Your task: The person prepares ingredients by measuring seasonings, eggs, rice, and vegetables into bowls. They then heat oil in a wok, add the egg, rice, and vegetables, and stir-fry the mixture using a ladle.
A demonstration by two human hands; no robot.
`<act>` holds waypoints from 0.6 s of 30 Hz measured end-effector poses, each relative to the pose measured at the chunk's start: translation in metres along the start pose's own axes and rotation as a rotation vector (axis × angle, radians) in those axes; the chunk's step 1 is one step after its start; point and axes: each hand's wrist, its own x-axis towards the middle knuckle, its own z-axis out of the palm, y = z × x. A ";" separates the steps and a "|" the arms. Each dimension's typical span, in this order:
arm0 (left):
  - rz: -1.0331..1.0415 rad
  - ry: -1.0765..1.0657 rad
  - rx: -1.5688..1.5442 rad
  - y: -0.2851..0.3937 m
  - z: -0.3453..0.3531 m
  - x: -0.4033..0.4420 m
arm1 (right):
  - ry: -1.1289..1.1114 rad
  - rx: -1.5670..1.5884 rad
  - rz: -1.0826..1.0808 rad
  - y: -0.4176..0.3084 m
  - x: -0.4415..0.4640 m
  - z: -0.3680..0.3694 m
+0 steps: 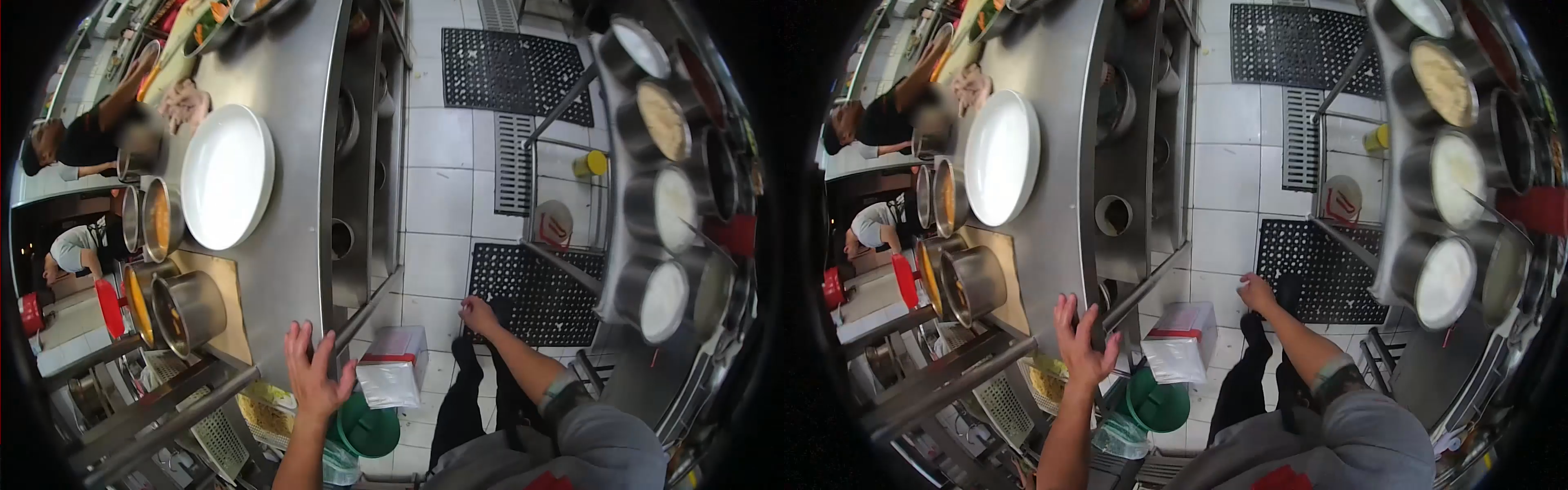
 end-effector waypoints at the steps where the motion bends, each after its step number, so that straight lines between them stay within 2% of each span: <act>1: 0.003 -0.003 -0.008 0.000 0.000 0.000 | -0.072 0.178 0.173 -0.006 0.021 0.014; 2: -0.005 -0.018 -0.009 -0.001 0.000 -0.002 | -0.138 0.356 0.342 -0.010 0.043 0.030; 4: -0.002 -0.046 -0.009 -0.007 0.000 -0.006 | 0.036 0.027 -0.030 0.002 0.090 0.077; 6: 0.013 -0.051 -0.006 -0.008 -0.002 -0.007 | 0.133 -0.031 -0.190 -0.023 0.123 0.111; 8: -0.008 -0.077 0.010 -0.009 -0.005 -0.016 | 0.095 -0.023 -0.243 -0.068 0.146 0.128; 12: -0.024 -0.100 0.041 -0.016 -0.008 -0.035 | 0.161 -0.011 -0.338 -0.131 0.203 0.172; 13: 0.003 -0.061 0.024 -0.006 -0.007 -0.013 | 0.184 -0.016 -0.339 -0.140 0.214 0.183; 14: -0.013 -0.152 0.049 -0.013 -0.010 -0.024 | 0.216 -0.055 -0.358 -0.149 0.225 0.192; 18: -0.022 -0.173 0.094 -0.012 -0.014 -0.026 | 0.323 -0.312 -0.441 -0.160 0.267 0.227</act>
